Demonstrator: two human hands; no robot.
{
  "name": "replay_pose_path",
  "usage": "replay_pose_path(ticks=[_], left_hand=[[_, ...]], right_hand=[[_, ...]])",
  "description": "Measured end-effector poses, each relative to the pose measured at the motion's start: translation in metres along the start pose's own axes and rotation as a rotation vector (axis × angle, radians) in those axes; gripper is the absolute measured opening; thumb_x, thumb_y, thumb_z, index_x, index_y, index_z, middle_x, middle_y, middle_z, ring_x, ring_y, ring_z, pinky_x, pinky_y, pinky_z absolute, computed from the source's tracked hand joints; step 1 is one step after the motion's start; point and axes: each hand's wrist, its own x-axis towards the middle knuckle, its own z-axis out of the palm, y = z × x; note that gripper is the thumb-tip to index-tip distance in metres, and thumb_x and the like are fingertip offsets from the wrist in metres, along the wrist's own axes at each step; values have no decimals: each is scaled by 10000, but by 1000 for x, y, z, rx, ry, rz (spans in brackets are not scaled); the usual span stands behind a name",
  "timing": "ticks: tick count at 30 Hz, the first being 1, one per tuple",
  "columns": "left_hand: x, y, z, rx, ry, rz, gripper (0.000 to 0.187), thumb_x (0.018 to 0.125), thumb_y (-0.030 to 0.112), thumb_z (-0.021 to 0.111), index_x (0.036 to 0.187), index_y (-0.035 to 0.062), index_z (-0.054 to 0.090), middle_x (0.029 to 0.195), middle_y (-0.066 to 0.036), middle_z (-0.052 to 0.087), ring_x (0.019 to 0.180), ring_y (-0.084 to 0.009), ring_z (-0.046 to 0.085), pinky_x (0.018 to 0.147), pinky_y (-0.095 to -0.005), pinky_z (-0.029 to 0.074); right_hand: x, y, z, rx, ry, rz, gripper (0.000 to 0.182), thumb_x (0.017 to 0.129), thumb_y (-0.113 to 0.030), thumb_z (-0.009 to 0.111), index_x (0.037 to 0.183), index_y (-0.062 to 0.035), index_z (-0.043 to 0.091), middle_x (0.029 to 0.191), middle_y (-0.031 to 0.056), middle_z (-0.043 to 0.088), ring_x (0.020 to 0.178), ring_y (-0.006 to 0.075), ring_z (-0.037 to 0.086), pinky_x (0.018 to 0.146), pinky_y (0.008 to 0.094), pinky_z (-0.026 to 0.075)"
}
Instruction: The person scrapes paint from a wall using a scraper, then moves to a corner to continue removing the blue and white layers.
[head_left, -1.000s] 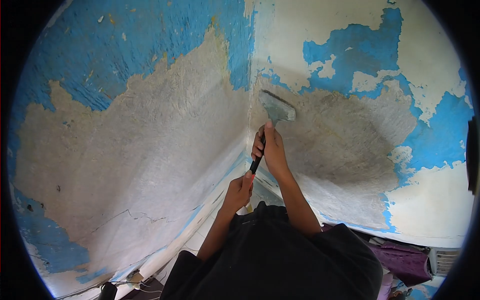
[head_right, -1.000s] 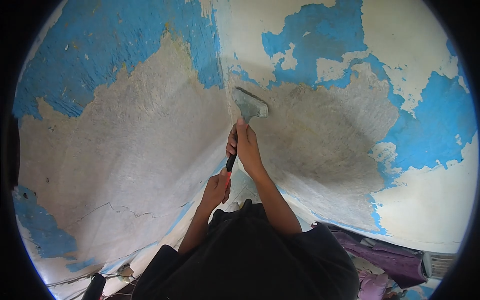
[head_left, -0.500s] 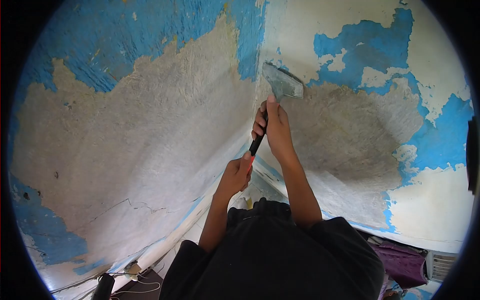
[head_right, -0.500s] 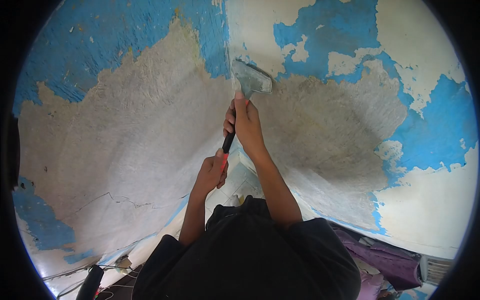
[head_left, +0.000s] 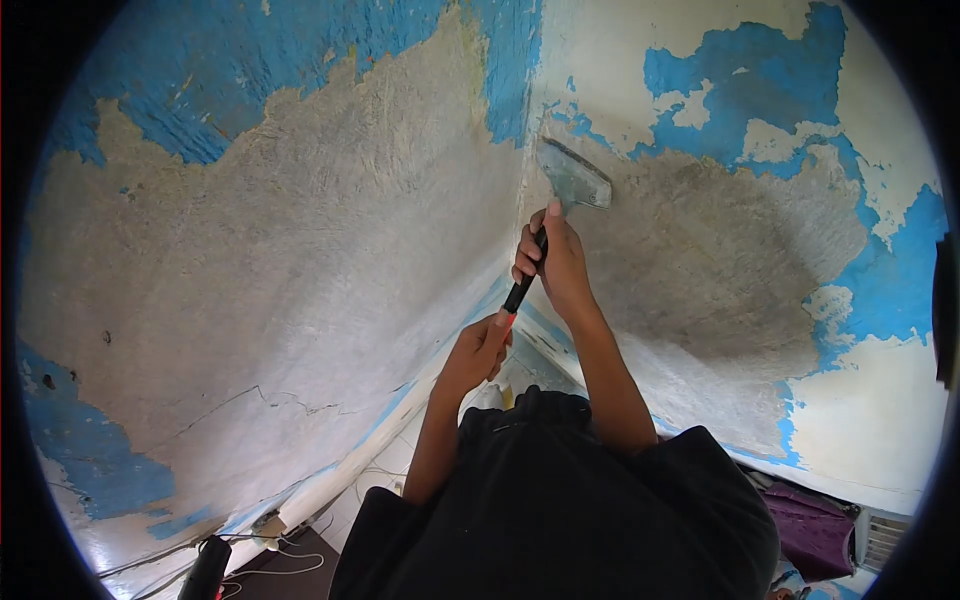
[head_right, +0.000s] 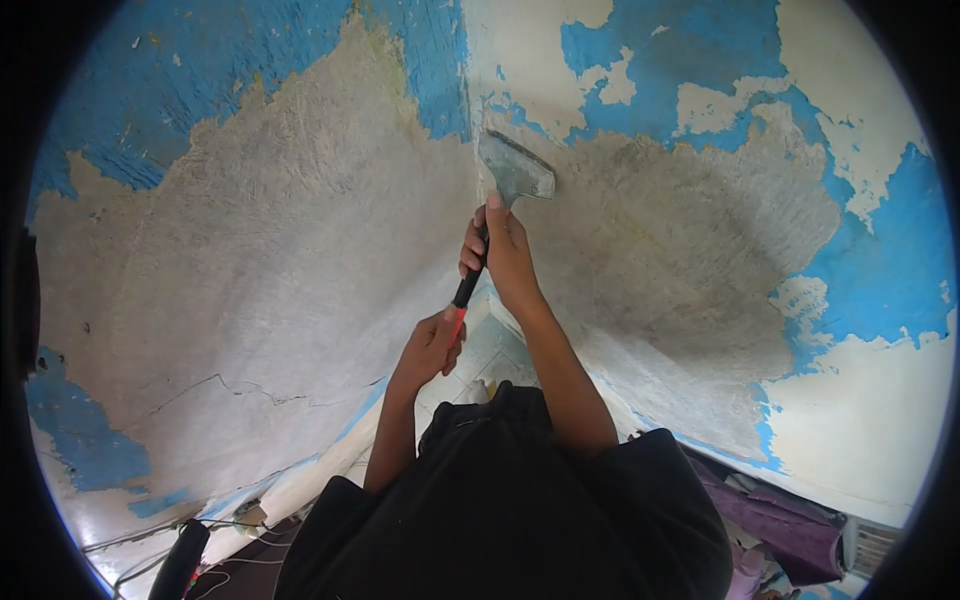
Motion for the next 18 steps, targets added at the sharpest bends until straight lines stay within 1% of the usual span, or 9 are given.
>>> replay_pose_path(ticks=[3,6,8,10,11,13,14,18], left_hand=[[-1,-6,8,-151,13,113,479,1024,440,415,1037,-10,578,568,-21,457,413,-86,409,404,-243,330],[-1,18,13,-211,20,184,472,1025,407,432,1182,-18,568,595,-26,465,416,-79,407,404,-236,333],[0,18,11,-228,7,178,460,1024,395,443,1201,-9,572,587,-17,454,415,-77,406,403,-232,336],[1,9,7,-214,15,165,450,1021,387,454,1205,-5,578,582,-9,444,411,-75,401,399,-228,336],[1,-3,6,-197,31,152,446,1020,385,460,1198,-5,583,580,-4,439,408,-74,397,396,-227,334],[-3,-8,10,-190,49,127,445,1016,384,471,1191,-8,590,577,-1,436,401,-71,388,388,-226,328],[-6,-10,14,-198,54,115,448,1014,384,476,1190,-11,593,576,-1,438,397,-70,384,383,-226,325],[-12,15,13,-178,141,110,458,1006,389,495,1196,-15,599,566,-3,444,385,-64,381,369,-228,313]], right_hand=[[-1,-5,1,-22,-6,-34,481,999,-553,381,874,-89,412,618,-11,365,492,109,405,506,308,443],[1,-32,16,-44,-15,-71,484,1001,-552,372,876,-87,412,620,-11,367,489,106,402,497,307,439],[2,-36,19,-51,-15,-82,485,1002,-554,368,877,-87,412,621,-11,366,487,104,402,494,304,437],[2,-20,11,-47,-9,-82,484,1002,-555,364,879,-90,414,620,-13,363,486,103,402,493,298,436],[2,-10,6,-29,-14,-54,483,1002,-556,363,878,-92,414,619,-15,359,484,102,398,492,297,433],[0,1,0,12,-20,3,480,1003,-557,362,876,-97,414,616,-18,351,481,98,390,489,293,427],[0,2,-3,21,-26,-3,478,1003,-558,361,874,-100,411,614,-19,347,479,98,385,487,295,423],[2,-15,12,62,-34,-32,478,1001,-565,357,862,-109,398,611,-24,337,473,95,366,476,303,408]])
